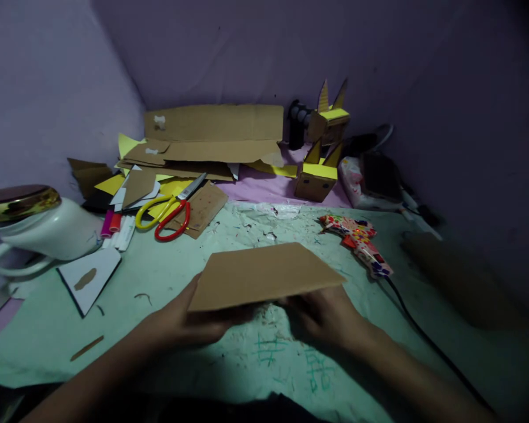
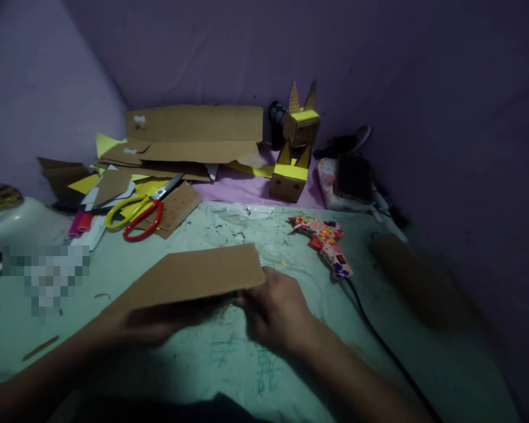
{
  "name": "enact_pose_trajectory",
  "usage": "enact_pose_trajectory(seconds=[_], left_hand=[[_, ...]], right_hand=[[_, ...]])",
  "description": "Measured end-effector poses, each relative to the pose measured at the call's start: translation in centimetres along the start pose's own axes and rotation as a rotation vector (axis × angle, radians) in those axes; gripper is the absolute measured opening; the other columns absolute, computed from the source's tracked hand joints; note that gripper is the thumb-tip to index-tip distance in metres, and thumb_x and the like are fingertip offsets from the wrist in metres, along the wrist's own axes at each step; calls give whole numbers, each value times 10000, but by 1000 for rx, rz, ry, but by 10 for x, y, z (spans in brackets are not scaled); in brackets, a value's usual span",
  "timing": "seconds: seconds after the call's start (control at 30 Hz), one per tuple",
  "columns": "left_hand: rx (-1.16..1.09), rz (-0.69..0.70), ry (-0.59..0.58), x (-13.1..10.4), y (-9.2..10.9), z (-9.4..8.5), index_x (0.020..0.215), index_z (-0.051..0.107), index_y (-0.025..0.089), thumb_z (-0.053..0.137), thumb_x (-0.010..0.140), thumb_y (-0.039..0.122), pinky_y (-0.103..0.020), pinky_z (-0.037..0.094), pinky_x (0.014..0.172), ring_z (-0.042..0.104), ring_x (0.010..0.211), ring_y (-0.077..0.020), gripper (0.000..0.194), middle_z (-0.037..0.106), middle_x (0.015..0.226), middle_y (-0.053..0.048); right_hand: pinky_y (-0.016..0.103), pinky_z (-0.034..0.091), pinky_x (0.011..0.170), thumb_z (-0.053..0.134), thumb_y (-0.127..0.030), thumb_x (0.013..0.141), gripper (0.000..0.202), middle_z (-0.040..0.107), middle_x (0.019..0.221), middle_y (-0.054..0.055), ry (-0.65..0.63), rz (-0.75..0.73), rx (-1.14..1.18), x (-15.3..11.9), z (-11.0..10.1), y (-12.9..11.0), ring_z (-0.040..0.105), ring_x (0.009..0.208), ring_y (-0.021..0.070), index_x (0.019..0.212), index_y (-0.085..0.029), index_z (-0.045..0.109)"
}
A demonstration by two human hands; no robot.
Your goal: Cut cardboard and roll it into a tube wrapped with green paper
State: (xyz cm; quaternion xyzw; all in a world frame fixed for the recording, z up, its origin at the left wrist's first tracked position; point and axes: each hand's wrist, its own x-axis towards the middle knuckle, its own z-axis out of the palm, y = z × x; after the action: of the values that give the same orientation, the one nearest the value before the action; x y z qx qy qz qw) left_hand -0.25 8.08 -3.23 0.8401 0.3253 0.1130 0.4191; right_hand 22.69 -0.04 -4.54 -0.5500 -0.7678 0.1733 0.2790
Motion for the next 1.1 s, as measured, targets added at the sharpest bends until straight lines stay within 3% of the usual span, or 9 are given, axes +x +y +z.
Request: enact_pose_trajectory(seconds=[0.1,0.23,0.37,0.43,0.53,0.73,0.83,0.93,1.1], left_hand=[[-34,-5,-5,-2,25,-20,1096,638,216,553,841,294,-295,555,827,658,991,-222,280,709,1096,-33],[-13,157,-46,16,51,-26,1172,611,199,466,881,276,-314,507,931,640,1042,-208,335,673,1184,-55],[151,426,-46,59,42,-15,1435,298,98,388,933,256,-331,292,1120,341,1360,-178,534,374,1484,-112],[373,507,-58,80,27,-9,1425,321,101,371,947,266,-371,208,1151,189,1418,-186,508,324,1510,-114],[691,365,-82,102,7,-5,1402,377,165,380,959,379,-522,138,1139,154,1423,-276,492,301,1518,-116],[676,172,-1,121,-4,-4,1440,299,144,393,947,452,-542,154,1121,158,1415,-317,588,203,1531,-196],[624,166,99,129,-9,-4,1402,374,136,429,936,424,-540,186,1118,250,1393,-306,551,309,1500,-178],[544,180,326,126,-11,-7,1310,480,61,421,933,277,-529,244,1107,357,1342,-308,439,443,1416,-207],[294,324,651,69,25,-22,1004,645,163,503,890,201,-371,464,976,595,1077,-191,186,693,1052,-79]], right_hand=[[272,412,571,456,-189,853,162,615,701,31,-38,-52,5,4,-6,-1,561,647,162,753,-195,584],[314,409,584,452,-138,815,159,596,708,45,-73,-127,-35,7,-7,-4,530,662,188,735,-195,578],[367,494,765,452,-45,741,206,653,920,101,-75,-215,-10,4,-3,-3,568,894,229,835,-163,593],[356,500,894,457,-15,675,295,667,1073,128,-81,-274,0,1,0,-1,561,1078,242,909,-137,589],[349,493,965,445,-14,613,364,672,1158,130,-71,-312,-67,-3,2,1,559,1163,250,929,-131,583],[306,515,936,391,-3,633,354,699,1119,124,-36,-337,-172,3,-3,-5,626,1091,239,886,-134,600],[304,519,927,398,-26,648,356,705,1103,132,-49,-320,-146,5,-4,-6,629,1086,238,919,-114,611],[310,502,952,411,-27,677,347,702,1106,138,-63,-270,-121,2,-4,-6,623,1096,223,955,-106,603],[378,513,944,436,-45,682,302,694,1114,133,-75,-217,-122,-5,-2,-13,624,1082,245,933,-140,575]])
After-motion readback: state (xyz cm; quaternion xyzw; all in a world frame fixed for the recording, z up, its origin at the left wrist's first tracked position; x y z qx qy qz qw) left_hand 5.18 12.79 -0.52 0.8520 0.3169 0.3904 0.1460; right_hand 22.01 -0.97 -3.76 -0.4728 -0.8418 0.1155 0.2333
